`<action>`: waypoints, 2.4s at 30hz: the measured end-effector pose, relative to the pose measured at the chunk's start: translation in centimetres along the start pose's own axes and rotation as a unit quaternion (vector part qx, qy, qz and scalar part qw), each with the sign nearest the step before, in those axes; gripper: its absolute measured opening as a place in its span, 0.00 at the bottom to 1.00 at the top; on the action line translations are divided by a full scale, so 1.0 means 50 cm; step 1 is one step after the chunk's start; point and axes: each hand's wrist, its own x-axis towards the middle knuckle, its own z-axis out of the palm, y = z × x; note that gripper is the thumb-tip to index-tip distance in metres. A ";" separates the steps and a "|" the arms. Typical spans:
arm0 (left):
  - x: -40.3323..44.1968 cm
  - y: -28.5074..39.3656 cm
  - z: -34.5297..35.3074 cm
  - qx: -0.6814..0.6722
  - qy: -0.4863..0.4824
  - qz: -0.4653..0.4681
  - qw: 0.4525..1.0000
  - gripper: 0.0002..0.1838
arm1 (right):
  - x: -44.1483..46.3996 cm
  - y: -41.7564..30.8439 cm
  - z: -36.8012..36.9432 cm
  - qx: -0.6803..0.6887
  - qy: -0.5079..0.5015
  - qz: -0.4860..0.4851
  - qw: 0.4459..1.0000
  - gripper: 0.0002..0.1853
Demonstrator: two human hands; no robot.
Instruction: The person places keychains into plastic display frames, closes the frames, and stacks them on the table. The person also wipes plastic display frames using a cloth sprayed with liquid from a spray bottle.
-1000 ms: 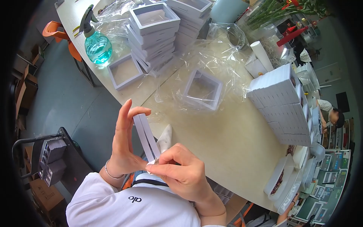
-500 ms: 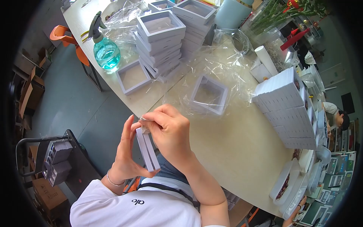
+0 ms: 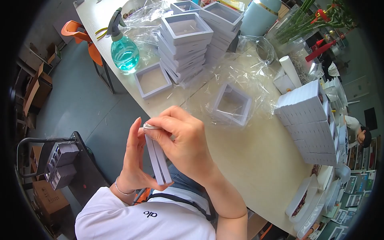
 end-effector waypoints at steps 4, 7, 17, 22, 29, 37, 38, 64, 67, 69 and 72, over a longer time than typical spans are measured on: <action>-0.009 -0.005 0.004 -0.020 -0.006 -0.031 0.999 0.74 | -0.008 -0.009 0.001 -0.053 -0.037 0.048 0.997 0.05; 0.002 -0.021 0.010 -0.013 0.037 -0.010 0.999 0.73 | -0.021 -0.024 -0.003 -0.044 -0.068 0.073 0.994 0.05; 0.020 -0.037 -0.006 -0.094 0.094 -0.041 0.990 0.68 | -0.097 -0.044 -0.037 -0.065 -0.130 0.001 0.989 0.09; 0.035 -0.018 -0.018 -0.204 0.074 -0.116 0.969 0.68 | -0.121 -0.094 -0.083 -0.077 0.038 0.013 0.996 0.09; 0.040 -0.010 -0.014 -0.225 0.046 -0.131 0.964 0.66 | -0.095 -0.086 -0.068 0.013 0.057 0.044 0.997 0.09; 0.040 0.001 -0.003 -0.175 0.093 -0.096 0.975 0.68 | -0.081 -0.063 -0.021 0.000 -0.020 0.035 0.999 0.13; 0.038 -0.003 -0.004 -0.142 0.090 -0.069 0.983 0.67 | -0.084 -0.057 -0.017 0.002 -0.011 0.034 0.999 0.12; 0.060 -0.033 0.013 -0.513 0.119 -0.182 0.831 0.61 | -0.075 0.028 -0.049 -0.158 0.105 0.056 0.980 0.13; 0.057 -0.032 0.041 -0.530 0.063 -0.150 0.832 0.62 | -0.127 0.012 -0.072 0.021 0.069 0.076 0.995 0.33; 0.059 -0.025 0.063 -0.545 0.020 -0.134 0.827 0.62 | -0.170 0.004 -0.083 0.029 0.033 0.081 0.996 0.49; 0.064 -0.009 0.106 -0.561 -0.011 -0.149 0.814 0.61 | -0.237 0.003 -0.106 0.027 -0.004 0.116 0.993 0.70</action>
